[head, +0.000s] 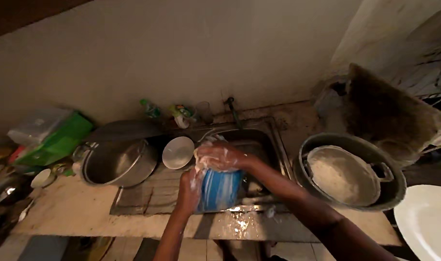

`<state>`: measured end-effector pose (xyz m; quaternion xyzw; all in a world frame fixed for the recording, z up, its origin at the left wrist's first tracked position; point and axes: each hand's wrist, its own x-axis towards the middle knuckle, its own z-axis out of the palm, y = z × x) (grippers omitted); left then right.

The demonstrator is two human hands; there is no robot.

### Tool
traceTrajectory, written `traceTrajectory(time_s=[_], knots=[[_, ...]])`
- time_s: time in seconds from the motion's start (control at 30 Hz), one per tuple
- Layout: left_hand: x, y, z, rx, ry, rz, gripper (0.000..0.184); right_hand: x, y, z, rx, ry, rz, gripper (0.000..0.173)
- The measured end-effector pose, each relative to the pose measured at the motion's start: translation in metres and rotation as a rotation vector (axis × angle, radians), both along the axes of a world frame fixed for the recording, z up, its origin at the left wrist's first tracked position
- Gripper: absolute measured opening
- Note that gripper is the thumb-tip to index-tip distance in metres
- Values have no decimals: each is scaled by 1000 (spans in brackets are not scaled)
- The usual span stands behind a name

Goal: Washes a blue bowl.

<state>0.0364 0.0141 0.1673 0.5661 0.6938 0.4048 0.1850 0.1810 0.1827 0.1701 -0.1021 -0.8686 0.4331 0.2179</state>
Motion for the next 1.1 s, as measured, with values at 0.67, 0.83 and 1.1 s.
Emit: traceTrajectory(time_s=[0.67, 0.83, 1.1], knots=[[-30, -17, 3, 331, -165, -20, 24, 54, 51, -28, -632, 138, -327, 32], [-34, 23, 9, 1, -283, -233, 25, 2, 16, 24, -223, -30, 166, 35], [-45, 20, 18, 139, -433, 5, 22, 31, 89, -87, -607, 253, -227, 32]])
